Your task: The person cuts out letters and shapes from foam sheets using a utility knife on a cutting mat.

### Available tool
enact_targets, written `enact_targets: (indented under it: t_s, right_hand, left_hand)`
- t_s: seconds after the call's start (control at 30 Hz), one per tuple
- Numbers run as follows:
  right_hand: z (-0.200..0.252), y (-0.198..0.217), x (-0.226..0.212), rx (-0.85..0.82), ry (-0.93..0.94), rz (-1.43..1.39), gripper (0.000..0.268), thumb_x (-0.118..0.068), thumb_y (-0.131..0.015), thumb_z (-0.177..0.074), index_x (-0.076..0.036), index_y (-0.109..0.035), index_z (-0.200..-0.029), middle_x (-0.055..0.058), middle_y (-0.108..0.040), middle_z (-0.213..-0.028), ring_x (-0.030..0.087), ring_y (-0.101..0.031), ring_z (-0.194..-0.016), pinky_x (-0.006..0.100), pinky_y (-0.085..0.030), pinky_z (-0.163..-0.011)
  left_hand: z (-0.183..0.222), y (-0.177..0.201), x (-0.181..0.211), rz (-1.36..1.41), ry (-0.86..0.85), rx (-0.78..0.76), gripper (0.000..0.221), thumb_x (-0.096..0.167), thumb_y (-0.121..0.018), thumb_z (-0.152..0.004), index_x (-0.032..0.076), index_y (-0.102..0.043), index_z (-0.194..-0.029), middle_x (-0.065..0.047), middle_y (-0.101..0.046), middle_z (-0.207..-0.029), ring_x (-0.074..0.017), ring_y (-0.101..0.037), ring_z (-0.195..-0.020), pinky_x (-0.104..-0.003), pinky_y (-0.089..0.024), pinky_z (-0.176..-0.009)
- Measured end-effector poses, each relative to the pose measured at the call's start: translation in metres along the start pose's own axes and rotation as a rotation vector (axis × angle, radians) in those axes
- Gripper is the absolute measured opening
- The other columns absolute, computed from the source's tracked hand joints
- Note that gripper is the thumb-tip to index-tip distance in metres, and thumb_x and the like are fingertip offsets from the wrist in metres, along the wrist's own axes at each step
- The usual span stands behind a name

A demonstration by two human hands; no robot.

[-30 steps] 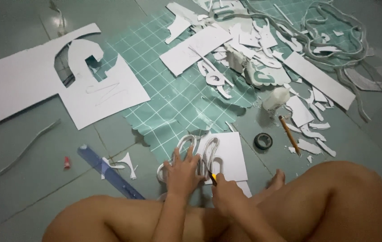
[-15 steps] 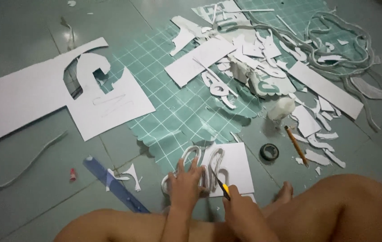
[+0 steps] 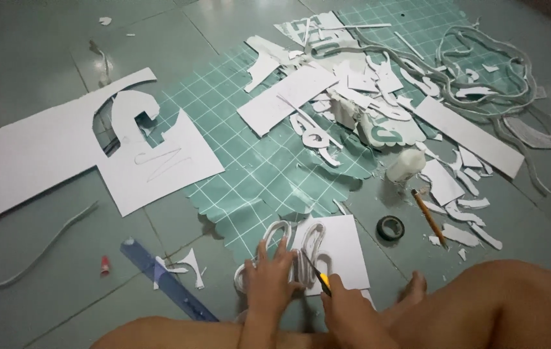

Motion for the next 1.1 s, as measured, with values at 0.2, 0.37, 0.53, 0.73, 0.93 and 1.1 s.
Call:
enact_targets:
  t_s: [0.2, 0.37, 0.53, 0.73, 0.93, 1.1]
  right_hand:
    - [0.010, 0.009, -0.012, -0.114, -0.023, 0.020, 0.029, -0.037, -0.044, -0.105, -0.025, -0.048, -0.131, 0.012, -0.073, -0.110, 0.029, -0.075, -0.097, 0.049, -0.056, -0.085]
    - [0.014, 0.008, -0.014, -0.119, -0.054, 0.040, 0.034, -0.039, -0.041, -0.106, -0.025, -0.043, -0.137, 0.010, -0.073, -0.112, 0.026, -0.075, -0.100, 0.047, -0.057, -0.087]
    - [-0.008, -0.012, 0.003, 0.034, 0.004, -0.009, 0.028, -0.042, -0.048, -0.101, -0.026, -0.049, -0.124, 0.011, -0.075, -0.103, 0.035, -0.073, -0.094, 0.055, -0.052, -0.082]
    - [0.023, 0.009, -0.026, -0.224, -0.036, 0.071, 0.034, -0.037, -0.034, -0.109, -0.021, -0.040, -0.138, 0.012, -0.073, -0.110, 0.022, -0.076, -0.097, 0.045, -0.059, -0.085]
    - [0.015, 0.010, -0.026, -0.033, 0.048, -0.021, 0.035, -0.025, -0.053, -0.091, -0.018, -0.048, -0.125, 0.019, -0.069, -0.110, 0.043, -0.070, -0.102, 0.058, -0.053, -0.085]
    - [0.026, 0.023, -0.040, -0.119, 0.023, -0.035, 0.029, -0.019, -0.047, -0.096, -0.014, -0.050, -0.124, 0.016, -0.067, -0.117, 0.037, -0.068, -0.108, 0.052, -0.053, -0.090]
  left_hand:
    - [-0.002, -0.001, -0.001, -0.024, 0.023, -0.038, 0.077, 0.032, -0.098, -0.062, 0.027, -0.064, -0.130, 0.005, -0.042, -0.158, -0.0402, -0.028, -0.146, -0.075, -0.035, -0.100]
    - [-0.002, -0.008, -0.005, 0.060, 0.074, -0.136, 0.077, 0.036, -0.095, -0.070, 0.027, -0.060, -0.138, 0.004, -0.036, -0.162, -0.0401, -0.020, -0.151, -0.079, -0.025, -0.108]
    - [-0.002, -0.013, -0.005, -0.018, 0.023, -0.005, 0.081, 0.042, -0.097, -0.061, 0.026, -0.064, -0.133, 0.006, -0.044, -0.157, -0.0392, -0.029, -0.146, -0.071, -0.033, -0.101]
    - [-0.001, -0.007, -0.002, 0.001, 0.028, -0.113, 0.076, 0.039, -0.093, -0.072, 0.026, -0.060, -0.139, -0.001, -0.038, -0.160, -0.0424, -0.021, -0.149, -0.077, -0.028, -0.105]
    - [0.004, -0.009, 0.002, -0.016, 0.038, -0.034, 0.075, 0.030, -0.091, -0.070, 0.026, -0.058, -0.137, 0.001, -0.037, -0.162, -0.0450, -0.026, -0.148, -0.078, -0.031, -0.104]
    - [0.003, -0.023, 0.000, -0.190, -0.047, 0.069, 0.081, 0.040, -0.091, -0.067, 0.026, -0.055, -0.139, 0.000, -0.039, -0.160, -0.0438, -0.032, -0.143, -0.073, -0.040, -0.092]
Point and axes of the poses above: each hand's wrist, its own z-axis away from the middle knuckle, its own y-axis out of the back of the hand, x = y × z, the point moved 7 cm from there along -z, towards the middle knuckle
